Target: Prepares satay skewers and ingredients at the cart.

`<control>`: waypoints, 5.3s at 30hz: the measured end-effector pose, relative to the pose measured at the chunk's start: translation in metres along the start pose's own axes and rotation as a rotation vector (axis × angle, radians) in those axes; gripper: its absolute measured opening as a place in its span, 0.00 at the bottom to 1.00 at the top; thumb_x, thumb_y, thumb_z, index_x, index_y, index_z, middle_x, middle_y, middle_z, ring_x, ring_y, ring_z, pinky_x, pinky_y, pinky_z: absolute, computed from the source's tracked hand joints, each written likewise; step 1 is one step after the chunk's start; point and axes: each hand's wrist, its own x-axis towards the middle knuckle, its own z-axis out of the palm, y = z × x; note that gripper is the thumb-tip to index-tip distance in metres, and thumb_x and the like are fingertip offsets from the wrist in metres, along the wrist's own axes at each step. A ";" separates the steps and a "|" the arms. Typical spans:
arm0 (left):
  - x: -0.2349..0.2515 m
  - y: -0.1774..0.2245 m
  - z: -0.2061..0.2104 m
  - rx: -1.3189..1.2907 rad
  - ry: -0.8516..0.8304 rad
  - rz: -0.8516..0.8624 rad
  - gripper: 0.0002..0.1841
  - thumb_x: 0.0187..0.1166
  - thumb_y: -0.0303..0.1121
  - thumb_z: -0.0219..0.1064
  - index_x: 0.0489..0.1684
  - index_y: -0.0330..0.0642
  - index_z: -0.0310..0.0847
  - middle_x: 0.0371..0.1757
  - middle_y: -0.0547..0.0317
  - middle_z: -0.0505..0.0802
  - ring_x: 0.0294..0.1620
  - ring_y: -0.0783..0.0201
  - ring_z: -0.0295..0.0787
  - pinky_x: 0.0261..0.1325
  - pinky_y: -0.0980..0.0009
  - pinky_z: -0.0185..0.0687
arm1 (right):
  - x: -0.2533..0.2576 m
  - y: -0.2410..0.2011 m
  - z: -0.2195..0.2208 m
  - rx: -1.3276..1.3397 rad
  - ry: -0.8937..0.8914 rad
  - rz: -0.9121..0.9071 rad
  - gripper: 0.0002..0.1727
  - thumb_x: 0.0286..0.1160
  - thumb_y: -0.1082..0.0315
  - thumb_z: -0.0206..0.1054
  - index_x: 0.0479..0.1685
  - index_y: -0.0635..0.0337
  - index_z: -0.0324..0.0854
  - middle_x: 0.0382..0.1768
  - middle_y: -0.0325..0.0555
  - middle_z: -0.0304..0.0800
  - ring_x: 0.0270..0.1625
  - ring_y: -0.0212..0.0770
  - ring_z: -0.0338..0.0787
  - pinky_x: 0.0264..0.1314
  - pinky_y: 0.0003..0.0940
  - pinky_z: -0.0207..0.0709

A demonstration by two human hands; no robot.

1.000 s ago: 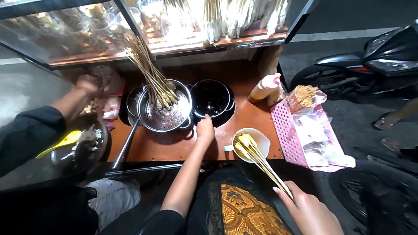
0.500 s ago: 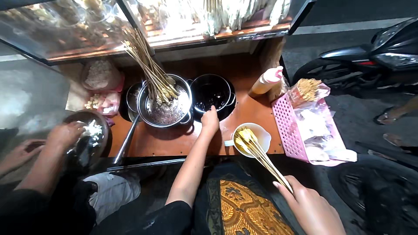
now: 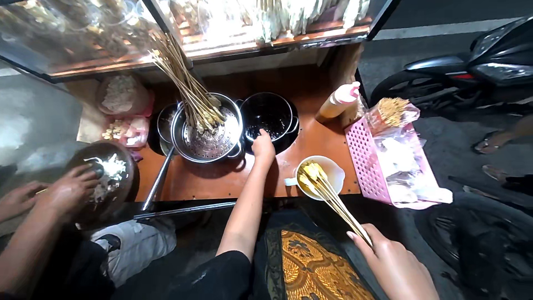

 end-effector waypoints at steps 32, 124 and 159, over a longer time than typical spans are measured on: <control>-0.011 0.009 0.002 -0.022 -0.061 0.143 0.28 0.75 0.23 0.68 0.76 0.33 0.66 0.47 0.31 0.91 0.51 0.32 0.92 0.48 0.38 0.87 | -0.002 -0.007 -0.002 -0.020 0.011 0.012 0.24 0.88 0.49 0.61 0.63 0.61 0.84 0.35 0.64 0.93 0.42 0.70 0.93 0.43 0.69 0.79; -0.035 -0.003 0.003 -0.741 -0.069 -0.022 0.18 0.91 0.35 0.51 0.70 0.33 0.71 0.45 0.35 0.90 0.45 0.42 0.89 0.49 0.44 0.83 | 0.017 -0.017 -0.022 -0.274 -0.041 -0.049 0.23 0.88 0.48 0.60 0.59 0.61 0.84 0.35 0.61 0.94 0.43 0.67 0.94 0.43 0.65 0.83; -0.028 -0.019 0.001 -0.536 -0.176 0.038 0.19 0.90 0.33 0.52 0.72 0.31 0.69 0.48 0.34 0.91 0.53 0.39 0.91 0.56 0.42 0.84 | 0.005 -0.030 -0.003 -0.231 0.032 0.031 0.22 0.88 0.50 0.62 0.58 0.62 0.84 0.35 0.63 0.93 0.42 0.68 0.94 0.42 0.67 0.82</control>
